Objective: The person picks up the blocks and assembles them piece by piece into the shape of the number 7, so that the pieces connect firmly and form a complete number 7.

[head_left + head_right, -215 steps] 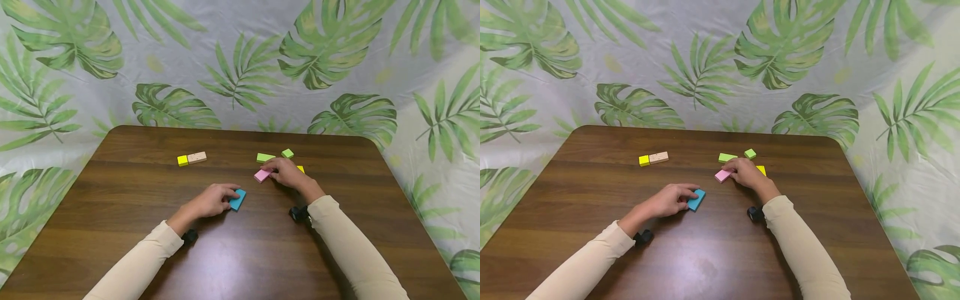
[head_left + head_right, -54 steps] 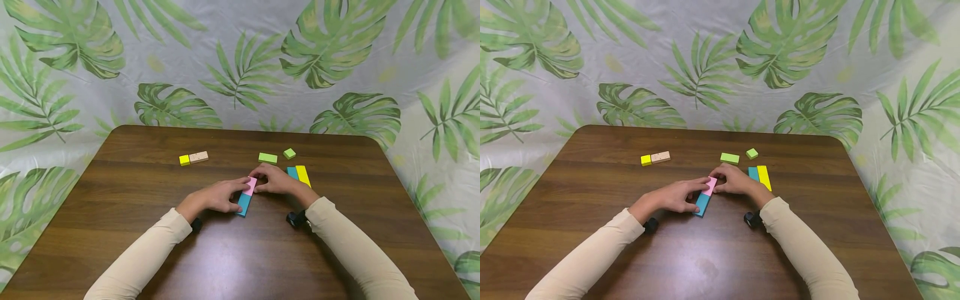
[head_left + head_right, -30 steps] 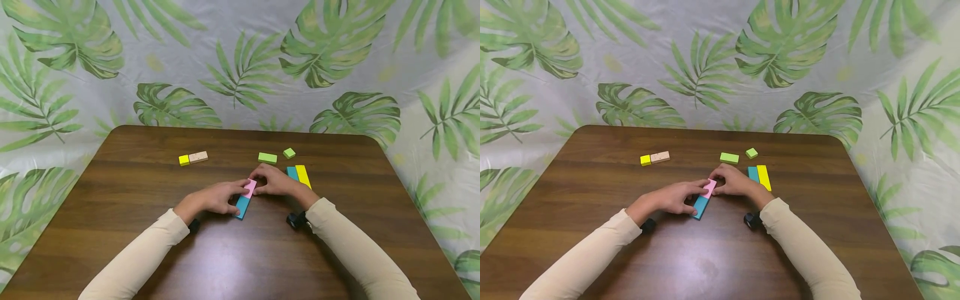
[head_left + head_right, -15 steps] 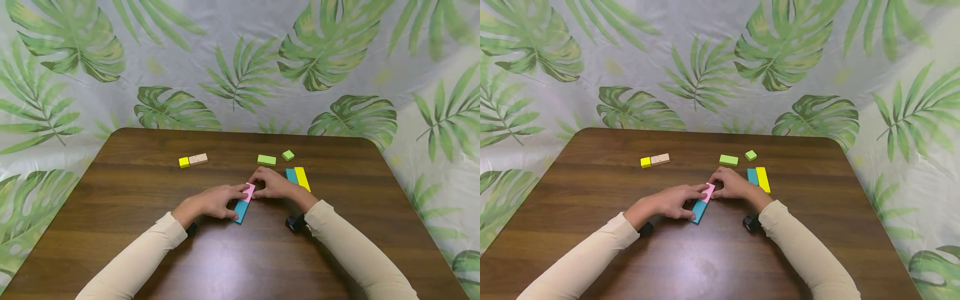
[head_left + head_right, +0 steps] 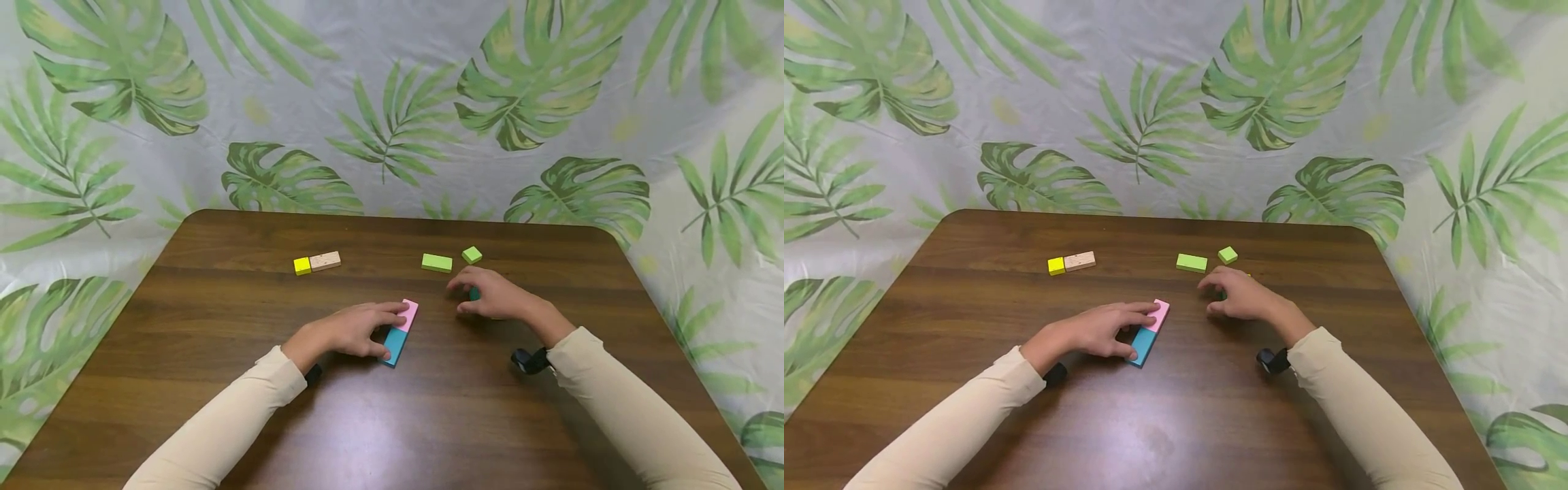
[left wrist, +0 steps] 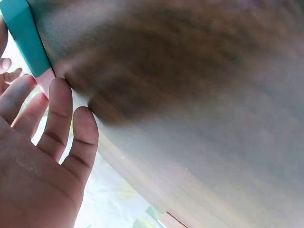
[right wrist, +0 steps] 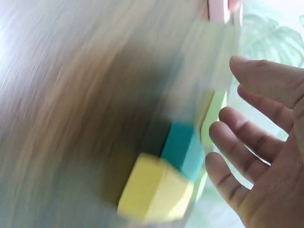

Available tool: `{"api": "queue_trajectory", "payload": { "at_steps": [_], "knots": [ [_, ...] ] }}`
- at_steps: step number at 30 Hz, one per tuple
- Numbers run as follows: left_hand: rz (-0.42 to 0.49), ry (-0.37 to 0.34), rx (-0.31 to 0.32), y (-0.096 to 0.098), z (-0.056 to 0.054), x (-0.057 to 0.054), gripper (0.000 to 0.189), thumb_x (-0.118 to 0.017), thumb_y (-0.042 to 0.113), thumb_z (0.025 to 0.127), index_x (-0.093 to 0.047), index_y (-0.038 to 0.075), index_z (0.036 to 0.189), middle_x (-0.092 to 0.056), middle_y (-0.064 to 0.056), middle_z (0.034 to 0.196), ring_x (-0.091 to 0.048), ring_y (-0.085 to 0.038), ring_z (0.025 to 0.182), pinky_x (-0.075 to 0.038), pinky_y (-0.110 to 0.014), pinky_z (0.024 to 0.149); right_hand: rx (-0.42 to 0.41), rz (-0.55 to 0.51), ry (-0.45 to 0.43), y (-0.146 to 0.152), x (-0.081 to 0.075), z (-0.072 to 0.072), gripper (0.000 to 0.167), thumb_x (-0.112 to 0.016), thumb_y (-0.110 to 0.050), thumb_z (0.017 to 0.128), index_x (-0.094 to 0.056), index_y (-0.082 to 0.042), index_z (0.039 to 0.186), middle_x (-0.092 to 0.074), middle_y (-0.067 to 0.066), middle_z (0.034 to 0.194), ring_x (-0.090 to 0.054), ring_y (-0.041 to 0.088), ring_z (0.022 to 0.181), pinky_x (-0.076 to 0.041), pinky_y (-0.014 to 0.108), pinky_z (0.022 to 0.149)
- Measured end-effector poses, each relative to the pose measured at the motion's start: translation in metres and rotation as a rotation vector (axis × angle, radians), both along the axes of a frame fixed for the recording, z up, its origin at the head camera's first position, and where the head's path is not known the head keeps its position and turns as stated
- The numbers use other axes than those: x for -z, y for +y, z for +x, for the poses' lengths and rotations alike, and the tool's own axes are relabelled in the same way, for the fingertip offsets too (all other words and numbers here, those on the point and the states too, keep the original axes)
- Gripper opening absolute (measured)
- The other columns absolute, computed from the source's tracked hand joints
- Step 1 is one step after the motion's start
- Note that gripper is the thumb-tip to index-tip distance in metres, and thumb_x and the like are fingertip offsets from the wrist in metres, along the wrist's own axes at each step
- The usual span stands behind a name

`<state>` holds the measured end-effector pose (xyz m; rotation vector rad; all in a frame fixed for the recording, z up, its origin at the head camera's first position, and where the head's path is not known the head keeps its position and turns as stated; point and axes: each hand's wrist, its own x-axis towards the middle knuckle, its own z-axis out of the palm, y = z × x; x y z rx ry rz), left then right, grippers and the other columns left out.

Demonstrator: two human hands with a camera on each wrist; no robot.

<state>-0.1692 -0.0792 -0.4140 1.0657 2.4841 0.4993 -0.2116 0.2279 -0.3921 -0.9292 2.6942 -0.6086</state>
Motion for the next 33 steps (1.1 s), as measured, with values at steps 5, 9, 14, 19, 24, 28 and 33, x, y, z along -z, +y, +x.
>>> {"api": "queue_trajectory", "payload": {
  "at_steps": [5,9,14,19,24,28,33],
  "knots": [
    [0.005,0.002,0.013,0.0,0.0,0.0,0.066,-0.072,0.033,0.09,-0.047,0.015,0.149,-0.027,0.006,0.165,-0.035,-0.024,0.149,-0.035,-0.045,0.118,0.059,0.075,0.068,0.028,-0.005,0.001,0.04,-0.075,-0.013,0.087,-0.066,-0.004,0.125,-0.061,0.017,0.126,-0.059,0.036,0.113,-0.049,0.054,0.094],
    [0.018,-0.003,0.014,-0.001,0.001,0.002,0.066,-0.073,0.031,0.089,-0.048,0.014,0.148,-0.028,0.005,0.165,-0.037,-0.023,0.148,-0.037,-0.044,0.116,0.085,0.109,0.083,0.039,-0.006,0.002,0.039,-0.074,-0.012,0.086,-0.066,-0.004,0.124,-0.06,0.019,0.126,-0.059,0.035,0.107,-0.049,0.053,0.091],
    [0.038,-0.026,0.014,-0.002,0.0,0.002,0.067,-0.073,0.03,0.09,-0.047,0.012,0.149,-0.027,0.004,0.165,-0.034,-0.023,0.15,-0.036,-0.044,0.118,0.079,0.102,0.082,0.04,-0.001,0.002,0.039,-0.075,-0.013,0.086,-0.066,-0.003,0.123,-0.06,0.02,0.124,-0.059,0.033,0.103,-0.05,0.051,0.088],
    [0.053,-0.033,0.015,-0.001,-0.001,0.002,0.067,-0.073,0.029,0.09,-0.047,0.011,0.149,-0.026,0.003,0.166,-0.035,-0.024,0.149,-0.036,-0.045,0.117,0.069,0.096,0.095,0.035,0.002,-0.002,0.039,-0.075,-0.013,0.086,-0.066,-0.003,0.123,-0.06,0.019,0.123,-0.059,0.035,0.109,-0.05,0.053,0.093],
    [0.053,-0.04,0.007,-0.002,-0.001,0.003,0.067,-0.073,0.029,0.09,-0.047,0.012,0.149,-0.026,0.004,0.166,-0.034,-0.024,0.15,-0.035,-0.044,0.118,0.047,0.129,0.116,0.03,0.003,-0.002,0.038,-0.075,-0.009,0.085,-0.066,0.0,0.122,-0.06,0.022,0.122,-0.059,0.038,0.11,-0.05,0.054,0.094],
    [0.049,-0.029,0.018,-0.002,-0.001,0.003,0.066,-0.072,0.031,0.09,-0.047,0.012,0.148,-0.027,0.003,0.165,-0.032,-0.026,0.15,-0.032,-0.046,0.12,0.015,0.146,0.172,0.027,0.007,-0.001,0.036,-0.076,-0.003,0.082,-0.068,0.002,0.117,-0.061,0.022,0.117,-0.06,0.037,0.105,-0.052,0.051,0.09],
    [0.025,0.025,0.019,-0.002,-0.002,0.004,0.066,-0.073,0.035,0.089,-0.049,0.016,0.147,-0.031,0.005,0.164,-0.037,-0.028,0.146,-0.032,-0.049,0.118,-0.021,0.14,0.244,0.022,0.007,0.0,0.034,-0.078,0.002,0.078,-0.07,0.003,0.112,-0.062,0.021,0.112,-0.062,0.037,0.102,-0.053,0.05,0.087]
  ]
}}
